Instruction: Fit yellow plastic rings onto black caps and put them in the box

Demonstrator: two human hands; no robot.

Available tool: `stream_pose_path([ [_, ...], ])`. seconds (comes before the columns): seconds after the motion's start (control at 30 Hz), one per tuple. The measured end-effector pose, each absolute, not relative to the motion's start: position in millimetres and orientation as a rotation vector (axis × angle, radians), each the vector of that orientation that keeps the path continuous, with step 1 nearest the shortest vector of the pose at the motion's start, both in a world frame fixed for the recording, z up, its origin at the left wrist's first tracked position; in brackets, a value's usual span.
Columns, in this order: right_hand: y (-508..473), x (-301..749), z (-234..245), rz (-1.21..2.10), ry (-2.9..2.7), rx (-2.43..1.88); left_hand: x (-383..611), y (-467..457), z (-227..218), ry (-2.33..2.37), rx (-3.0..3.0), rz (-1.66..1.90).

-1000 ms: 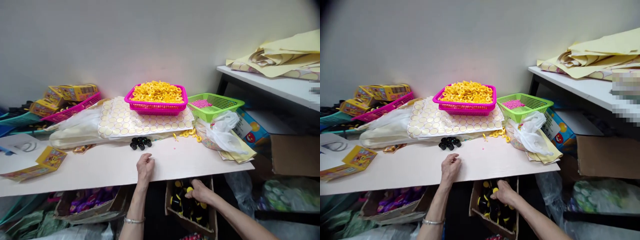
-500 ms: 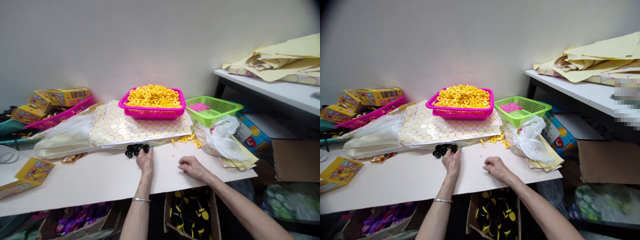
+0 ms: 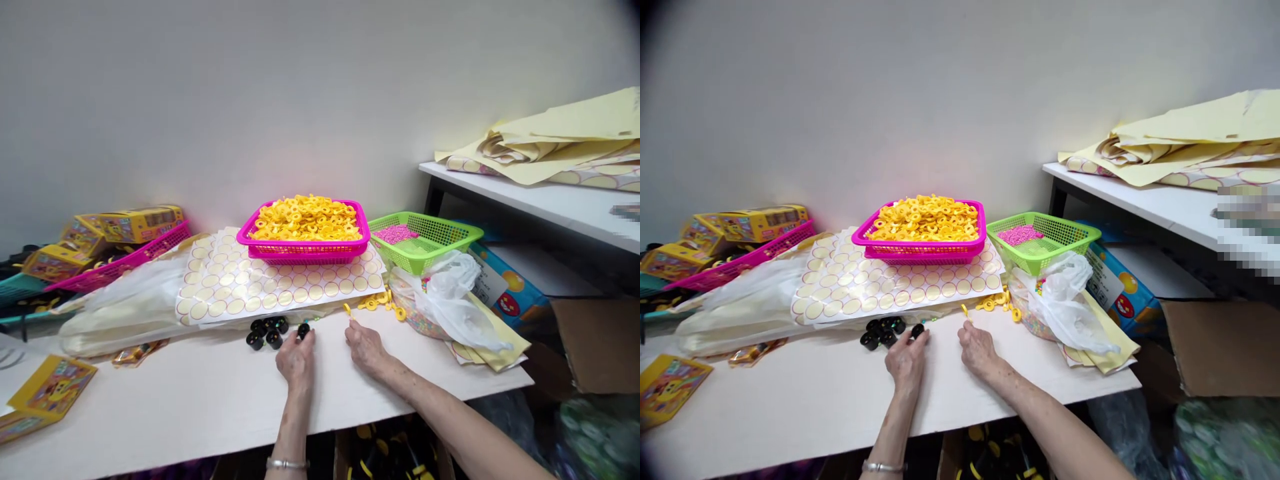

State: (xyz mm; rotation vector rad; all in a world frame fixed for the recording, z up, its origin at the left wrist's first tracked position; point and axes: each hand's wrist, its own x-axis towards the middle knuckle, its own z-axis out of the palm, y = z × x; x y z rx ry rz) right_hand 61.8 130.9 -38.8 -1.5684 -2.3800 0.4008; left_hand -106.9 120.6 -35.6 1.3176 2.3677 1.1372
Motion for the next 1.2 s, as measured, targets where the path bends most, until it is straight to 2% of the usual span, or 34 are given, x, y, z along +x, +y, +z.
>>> stream_pose_path([
  [0.1, 125.6, 66.7, -39.2, 0.448, -2.299, -1.562, -82.7, 99.8, -41.5, 2.171, 1.497, 1.081],
  [0.3, 109.2, 94.2, -29.1, 1.032, -1.642, -1.284, -37.3, 67.4, -49.8, 1.864, 1.572, 1.025],
  [0.37, 106.6, 99.6, -25.4, 1.092, -1.594, -1.194, -32.9, 66.6, -51.8, 1.826, 1.652, 1.033],
  [0.53, 104.2, 98.3, -22.3, 0.896, -1.879, -1.052, -35.6, 69.0, -55.6, 1.796, 1.842, 1.027],
  [0.73, 101.1, 95.5, -17.1, 0.478, -2.335, -1.093, -36.4, 66.6, -53.6, 1.775, 1.840, 1.024],
  [0.87, 99.6, 93.4, -10.0, 0.321, -2.515, -1.091, -35.6, 65.6, -51.3, 1.762, 1.808, 1.017],
  [1.07, 102.3, 86.3, -5.9, 0.341, -2.593, -1.178, -37.2, 64.6, -51.2, 1.728, 1.782, 1.038],
  [1.2, 102.9, 90.6, -7.9, 0.679, -2.397, -1.104, -37.4, 65.8, -52.0, 1.733, 1.792, 1.045],
])
